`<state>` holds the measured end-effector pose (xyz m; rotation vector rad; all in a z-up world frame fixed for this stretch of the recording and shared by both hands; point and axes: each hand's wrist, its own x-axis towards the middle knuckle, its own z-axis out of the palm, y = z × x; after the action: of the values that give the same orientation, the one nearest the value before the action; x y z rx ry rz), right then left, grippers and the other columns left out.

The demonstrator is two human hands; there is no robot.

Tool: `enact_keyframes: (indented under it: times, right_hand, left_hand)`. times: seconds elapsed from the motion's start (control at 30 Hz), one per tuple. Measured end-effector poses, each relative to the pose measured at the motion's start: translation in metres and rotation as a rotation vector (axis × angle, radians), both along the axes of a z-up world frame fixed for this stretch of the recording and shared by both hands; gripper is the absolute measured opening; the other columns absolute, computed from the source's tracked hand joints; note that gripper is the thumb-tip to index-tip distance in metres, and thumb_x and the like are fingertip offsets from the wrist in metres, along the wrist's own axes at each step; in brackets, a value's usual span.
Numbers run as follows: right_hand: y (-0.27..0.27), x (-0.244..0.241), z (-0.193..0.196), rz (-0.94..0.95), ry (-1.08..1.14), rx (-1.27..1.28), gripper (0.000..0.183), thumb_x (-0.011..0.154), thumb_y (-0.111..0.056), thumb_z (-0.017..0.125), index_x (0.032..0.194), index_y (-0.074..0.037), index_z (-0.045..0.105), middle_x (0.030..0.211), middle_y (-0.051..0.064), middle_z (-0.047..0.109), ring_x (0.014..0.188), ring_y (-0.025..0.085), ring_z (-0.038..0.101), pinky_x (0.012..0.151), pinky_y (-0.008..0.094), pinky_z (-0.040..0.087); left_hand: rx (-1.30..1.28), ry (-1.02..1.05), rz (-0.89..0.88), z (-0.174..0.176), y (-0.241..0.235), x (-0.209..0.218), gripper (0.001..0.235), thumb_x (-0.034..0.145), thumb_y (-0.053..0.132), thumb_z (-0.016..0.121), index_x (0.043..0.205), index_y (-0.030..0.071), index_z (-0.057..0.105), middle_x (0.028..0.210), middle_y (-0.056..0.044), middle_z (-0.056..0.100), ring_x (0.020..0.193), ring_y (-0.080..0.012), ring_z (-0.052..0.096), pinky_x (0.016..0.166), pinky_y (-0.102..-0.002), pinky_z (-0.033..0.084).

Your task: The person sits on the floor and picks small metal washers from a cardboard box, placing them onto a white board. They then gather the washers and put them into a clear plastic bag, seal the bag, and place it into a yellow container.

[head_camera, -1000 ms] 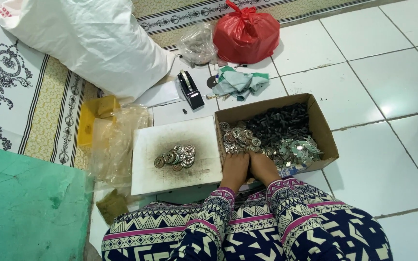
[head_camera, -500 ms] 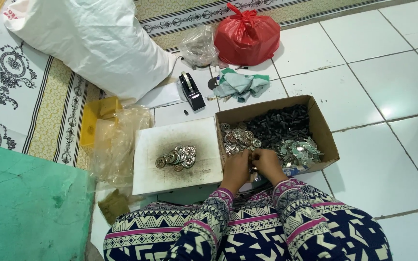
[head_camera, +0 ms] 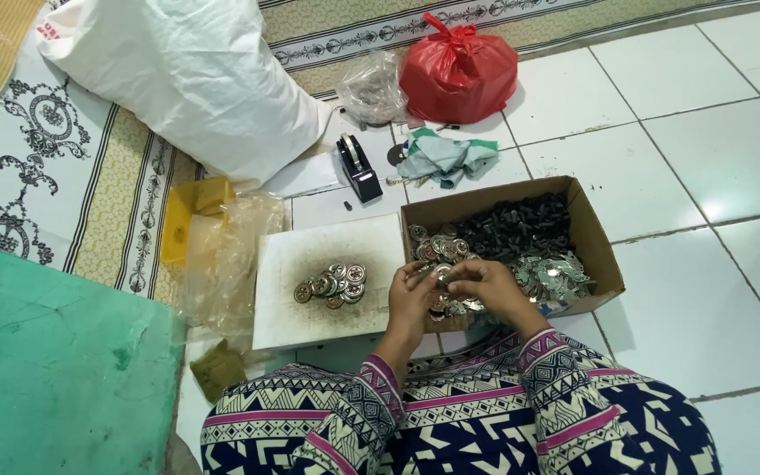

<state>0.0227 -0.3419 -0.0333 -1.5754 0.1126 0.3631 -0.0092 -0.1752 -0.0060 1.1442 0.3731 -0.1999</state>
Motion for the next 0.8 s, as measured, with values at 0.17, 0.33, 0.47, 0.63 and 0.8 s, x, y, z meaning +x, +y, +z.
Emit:
enact_keyframes:
  times: [0.17, 0.33, 0.47, 0.63, 0.8]
  right_hand:
    - [0.01, -0.013, 0.034, 0.006, -0.046, 0.02, 0.032, 0.082, 0.002, 0.081, 0.112, 0.007, 0.073, 0.088, 0.024, 0.077, 0.077, 0.031, 0.076, 0.069, 0.039, 0.064]
    - [0.014, -0.009, 0.014, -0.007, -0.106, 0.021, 0.037, 0.08, 0.0, 0.084, 0.114, 0.004, 0.073, 0.078, 0.022, 0.075, 0.068, 0.027, 0.076, 0.06, 0.034, 0.064]
    - [0.026, -0.014, 0.013, 0.004, -0.179, -0.121, 0.031, 0.075, 0.001, 0.087, 0.103, 0.003, 0.076, 0.071, 0.018, 0.071, 0.063, 0.026, 0.075, 0.055, 0.036, 0.062]
    - [0.037, -0.019, 0.011, 0.094, -0.244, -0.228, 0.03, 0.069, 0.0, 0.09, 0.096, 0.0, 0.077, 0.067, 0.017, 0.072, 0.061, 0.025, 0.072, 0.051, 0.036, 0.056]
    - [0.044, -0.031, 0.05, 0.127, -0.131, -0.071, 0.04, 0.074, 0.003, 0.085, 0.113, 0.002, 0.076, 0.082, 0.022, 0.077, 0.074, 0.026, 0.075, 0.064, 0.035, 0.063]
  left_hand:
    - [0.066, -0.03, 0.022, 0.003, 0.012, -0.006, 0.048, 0.091, 0.006, 0.073, 0.132, -0.003, 0.05, 0.113, -0.02, 0.061, 0.103, -0.0259, 0.067, 0.086, -0.035, 0.063]
    - [0.212, -0.095, -0.027, 0.013, 0.026, -0.019, 0.043, 0.09, 0.005, 0.073, 0.128, -0.002, 0.055, 0.107, -0.019, 0.063, 0.099, -0.025, 0.07, 0.083, -0.035, 0.066]
    - [0.193, -0.098, -0.006, 0.01, 0.034, -0.033, 0.039, 0.091, 0.009, 0.075, 0.125, 0.0, 0.058, 0.108, -0.021, 0.063, 0.1, -0.0271, 0.071, 0.084, -0.038, 0.066]
    - [0.131, -0.072, 0.07, -0.015, 0.041, -0.037, 0.037, 0.09, 0.009, 0.079, 0.12, -0.003, 0.06, 0.101, -0.02, 0.063, 0.094, -0.0279, 0.073, 0.081, -0.038, 0.068]
    - [0.161, -0.052, 0.117, -0.01, 0.049, -0.035, 0.033, 0.089, 0.007, 0.079, 0.115, -0.002, 0.062, 0.097, -0.017, 0.064, 0.09, -0.0243, 0.073, 0.077, -0.035, 0.068]
